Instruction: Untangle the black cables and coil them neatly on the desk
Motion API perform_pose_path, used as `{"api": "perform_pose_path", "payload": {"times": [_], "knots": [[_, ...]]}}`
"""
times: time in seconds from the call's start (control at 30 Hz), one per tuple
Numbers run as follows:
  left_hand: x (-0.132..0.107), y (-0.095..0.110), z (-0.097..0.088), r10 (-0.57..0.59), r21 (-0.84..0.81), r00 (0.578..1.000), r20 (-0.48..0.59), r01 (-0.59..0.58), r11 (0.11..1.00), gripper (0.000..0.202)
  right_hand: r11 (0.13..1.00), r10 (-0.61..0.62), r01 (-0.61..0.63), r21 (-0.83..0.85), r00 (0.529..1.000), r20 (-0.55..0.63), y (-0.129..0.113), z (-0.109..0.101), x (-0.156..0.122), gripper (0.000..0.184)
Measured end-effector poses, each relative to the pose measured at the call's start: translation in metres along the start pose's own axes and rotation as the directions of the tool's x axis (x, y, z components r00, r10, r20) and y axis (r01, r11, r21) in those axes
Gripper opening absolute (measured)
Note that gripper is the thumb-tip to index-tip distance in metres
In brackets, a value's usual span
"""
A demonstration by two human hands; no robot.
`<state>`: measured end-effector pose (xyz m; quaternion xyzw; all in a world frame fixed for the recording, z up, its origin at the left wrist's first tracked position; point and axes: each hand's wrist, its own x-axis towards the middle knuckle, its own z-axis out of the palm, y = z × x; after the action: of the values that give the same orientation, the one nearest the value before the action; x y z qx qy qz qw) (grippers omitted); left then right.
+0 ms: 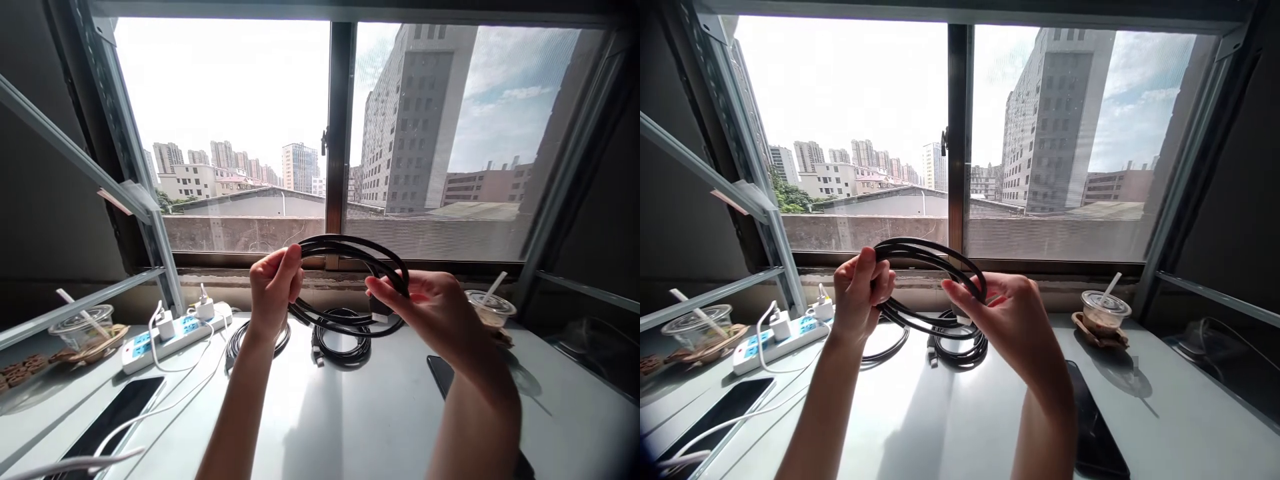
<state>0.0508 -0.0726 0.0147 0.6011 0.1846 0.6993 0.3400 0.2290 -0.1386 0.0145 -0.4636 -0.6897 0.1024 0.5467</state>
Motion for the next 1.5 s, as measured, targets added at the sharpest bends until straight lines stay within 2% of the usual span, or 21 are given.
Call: {"api": "perform_pose_path", "payload": {"times": [0.13,0.23,0.33,0.4,0.5,0.6,0.7,0.73,0.77,0.83,0.93,1.07,1.13,1.2,1.33,1.5], "knots": [[0.002,-0.01,0.0,0.021,0.028,0.999,-0.032,-0.02,0.999,0.06,0.993,0.038,-0.05,0.11,0.994,0.106,-0.011,-0.001,-0.007,0.037],[0.004,-0.024,0.0,0.084,0.105,0.996,-0.026,-0.081,0.991,0.054,0.985,0.013,-0.049,0.163,0.976,0.217,-0.014,-0.002,-0.006,0.043],[0.006,-0.042,0.0,0.155,0.2,0.988,-0.005,-0.151,0.968,0.05,0.995,-0.027,0.001,0.099,0.965,0.26,-0.008,-0.002,-0.001,0.04],[0.009,-0.054,0.0,0.137,0.261,0.991,0.002,-0.133,0.956,0.05,1.0,-0.023,0.019,0.015,0.956,0.293,0.0,-0.001,0.003,0.029],[0.015,-0.068,-0.004,0.047,0.36,0.999,-0.012,-0.039,0.932,0.053,0.992,0.034,-0.001,-0.123,0.962,0.27,0.018,0.004,0.013,0.015],[0.022,-0.082,-0.012,-0.155,0.376,0.988,-0.006,0.146,0.915,0.054,0.981,0.049,-0.01,-0.192,0.979,0.197,0.043,0.017,0.026,0.024],[0.027,-0.104,-0.019,-0.416,0.46,0.909,0.01,0.365,0.809,0.057,0.981,0.069,-0.041,-0.189,0.987,0.144,0.075,0.036,0.044,0.053],[0.027,-0.114,-0.02,-0.464,0.511,0.886,-0.004,0.401,0.76,0.058,0.979,0.092,-0.065,-0.191,0.986,0.137,0.087,0.043,0.05,0.064],[0.027,-0.124,-0.021,-0.492,0.565,0.871,-0.018,0.415,0.713,0.058,0.974,0.121,-0.091,-0.207,0.983,0.136,0.099,0.049,0.056,0.067],[0.027,-0.145,-0.021,-0.506,0.652,0.862,-0.04,0.406,0.641,0.059,0.973,0.168,-0.125,-0.195,0.96,0.223,0.123,0.059,0.066,0.052],[0.021,-0.173,-0.019,-0.517,0.759,0.854,-0.051,0.37,0.535,0.057,0.961,0.259,-0.214,-0.176,0.919,0.296,0.156,0.069,0.071,0.048],[-0.006,-0.202,-0.013,-0.565,0.903,0.823,-0.061,0.286,0.32,0.043,0.902,0.379,-0.297,-0.313,0.893,0.245,0.195,0.086,0.057,0.044],[-0.024,-0.215,-0.01,-0.58,0.953,0.812,-0.065,0.223,0.207,0.045,0.861,0.428,-0.324,-0.393,0.878,0.215,0.211,0.1,0.046,0.034],[-0.039,-0.227,-0.009,-0.59,0.979,0.806,-0.042,0.151,0.137,0.048,0.85,0.436,-0.324,-0.415,0.875,0.211,0.223,0.113,0.036,0.03],[-0.044,-0.241,-0.014,-0.605,0.995,0.795,0.036,0.028,0.096,0.049,0.853,0.429,-0.319,-0.414,0.879,0.208,0.237,0.125,0.031,0.026],[-0.035,-0.238,-0.024,-0.593,0.994,0.802,0.066,-0.004,0.106,0.047,0.857,0.424,-0.334,-0.392,0.89,0.17,0.235,0.115,0.04,0.023]]}}
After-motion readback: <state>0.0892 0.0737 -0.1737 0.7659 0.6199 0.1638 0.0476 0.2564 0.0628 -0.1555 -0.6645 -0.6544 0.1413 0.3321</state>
